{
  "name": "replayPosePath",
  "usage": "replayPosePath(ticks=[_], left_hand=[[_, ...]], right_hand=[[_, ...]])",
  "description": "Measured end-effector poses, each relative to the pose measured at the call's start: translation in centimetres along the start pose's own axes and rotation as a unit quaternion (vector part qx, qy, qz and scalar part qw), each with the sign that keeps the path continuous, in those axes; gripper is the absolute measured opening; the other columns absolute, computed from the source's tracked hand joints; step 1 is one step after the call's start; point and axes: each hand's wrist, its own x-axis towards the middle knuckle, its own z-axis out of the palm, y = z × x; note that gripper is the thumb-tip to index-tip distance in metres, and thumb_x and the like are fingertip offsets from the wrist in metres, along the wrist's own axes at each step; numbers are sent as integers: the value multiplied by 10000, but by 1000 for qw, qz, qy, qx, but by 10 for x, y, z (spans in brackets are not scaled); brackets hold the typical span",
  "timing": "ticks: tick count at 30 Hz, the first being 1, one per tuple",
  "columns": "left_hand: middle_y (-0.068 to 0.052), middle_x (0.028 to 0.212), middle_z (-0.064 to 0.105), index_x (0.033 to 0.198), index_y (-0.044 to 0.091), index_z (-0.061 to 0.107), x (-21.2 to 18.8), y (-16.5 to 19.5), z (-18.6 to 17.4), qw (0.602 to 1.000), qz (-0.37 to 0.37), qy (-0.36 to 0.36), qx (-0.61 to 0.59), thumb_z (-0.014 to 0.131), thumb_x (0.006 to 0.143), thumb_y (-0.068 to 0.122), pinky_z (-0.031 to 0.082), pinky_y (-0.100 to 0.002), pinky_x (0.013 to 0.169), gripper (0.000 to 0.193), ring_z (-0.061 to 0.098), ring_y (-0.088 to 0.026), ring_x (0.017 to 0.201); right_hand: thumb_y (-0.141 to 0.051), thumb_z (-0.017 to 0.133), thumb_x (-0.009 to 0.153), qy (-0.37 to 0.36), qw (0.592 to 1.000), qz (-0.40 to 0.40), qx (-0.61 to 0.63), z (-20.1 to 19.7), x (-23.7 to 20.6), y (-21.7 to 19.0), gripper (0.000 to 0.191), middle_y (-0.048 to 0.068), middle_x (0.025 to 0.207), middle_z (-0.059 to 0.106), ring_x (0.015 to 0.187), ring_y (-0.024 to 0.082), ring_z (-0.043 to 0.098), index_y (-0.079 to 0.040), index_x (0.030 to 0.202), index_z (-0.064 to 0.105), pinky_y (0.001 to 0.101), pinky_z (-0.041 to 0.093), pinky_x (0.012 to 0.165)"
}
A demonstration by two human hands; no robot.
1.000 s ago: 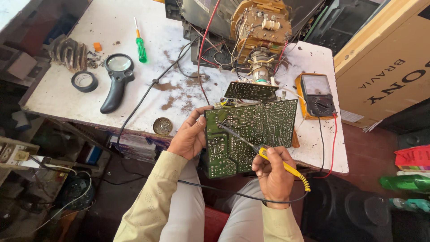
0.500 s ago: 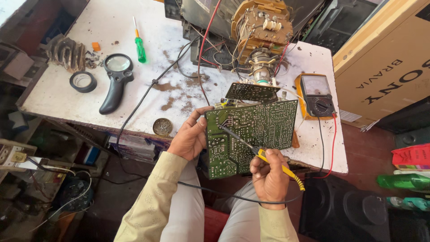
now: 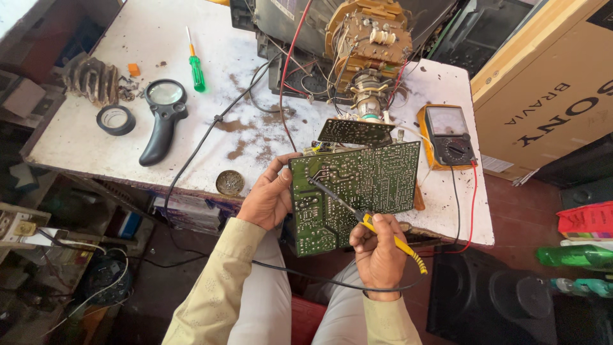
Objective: The person uses a soldering iron to work on a green circuit board, then flips the board and uses a multimeter to test connections on the component side. The person handles the circuit board and multimeter probes throughout the clip.
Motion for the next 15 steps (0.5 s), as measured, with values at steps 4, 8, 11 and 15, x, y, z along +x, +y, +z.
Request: replayPosePath(ticks=[4,8,11,15], left_hand=[[-132,1340,624,1417,46,469,0,0,1,1000,5,1,-2,620,1042,188,617,-393,891,428,661,-244,1159],[-143,1340,626,1435,54,465,1,2,5,1000,4,-5,1,610,1046,181,601,-402,911,435,658,-258,1161],[-147,1335,627,1434,53,463,1,1,4,1000,7,-1,8,606,1033,173,582,-408,975,442,649,-260,1182],[-143,1345,625,1435,37,463,3,-4,-9,999,28,12,41,595,1018,125,544,-362,1067,446,630,-235,1233]], right_hand=[[-160,609,1012,-17,995,-69,-72,9,-9,-5,174,163,724,665,578,214,616,-7,930,599,280,465,502],[-138,598,1022,-31,979,-133,-151,18,-21,-14,168,173,756,679,599,202,621,5,933,607,281,473,515],[-149,596,1010,-23,985,-133,-110,13,-26,-17,165,171,728,674,574,193,606,-4,931,600,276,460,499],[-195,605,952,85,992,-88,28,-36,-23,-24,154,128,638,627,532,197,578,-66,874,571,270,449,473]])
